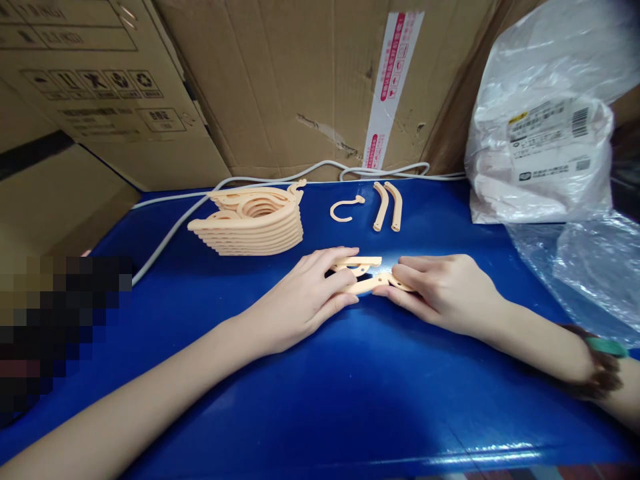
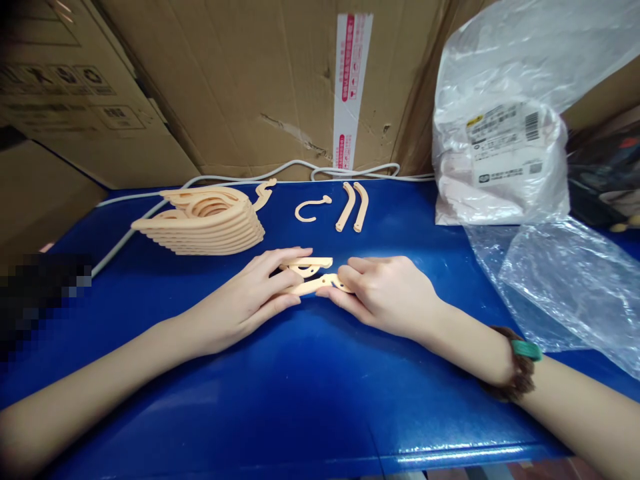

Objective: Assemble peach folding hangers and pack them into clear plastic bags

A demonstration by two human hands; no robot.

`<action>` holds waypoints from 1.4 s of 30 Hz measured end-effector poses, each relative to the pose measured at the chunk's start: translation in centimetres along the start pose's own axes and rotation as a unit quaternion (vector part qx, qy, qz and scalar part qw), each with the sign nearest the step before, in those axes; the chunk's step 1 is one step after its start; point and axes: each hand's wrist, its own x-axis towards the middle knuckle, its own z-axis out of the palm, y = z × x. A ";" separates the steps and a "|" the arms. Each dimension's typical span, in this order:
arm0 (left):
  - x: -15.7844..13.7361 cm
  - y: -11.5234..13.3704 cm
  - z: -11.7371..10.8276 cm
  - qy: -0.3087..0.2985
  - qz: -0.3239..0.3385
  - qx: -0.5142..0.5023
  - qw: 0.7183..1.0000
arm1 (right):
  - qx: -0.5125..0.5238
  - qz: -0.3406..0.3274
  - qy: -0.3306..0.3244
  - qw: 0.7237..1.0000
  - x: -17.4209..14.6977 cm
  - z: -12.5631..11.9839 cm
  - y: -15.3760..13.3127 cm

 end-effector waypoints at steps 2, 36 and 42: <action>0.0 -0.1 0.0 -0.002 0.002 0.002 1.000 | 0.005 -0.004 -0.006 1.000 -0.1 0.0 0.1; 0.0 -0.1 -0.4 -0.013 0.027 0.006 1.000 | -0.124 -0.085 0.055 0.987 0.0 -0.6 -0.4; 0.1 0.0 -0.4 -0.013 0.026 0.004 1.000 | -0.118 -0.086 0.059 0.987 0.1 -0.6 -0.4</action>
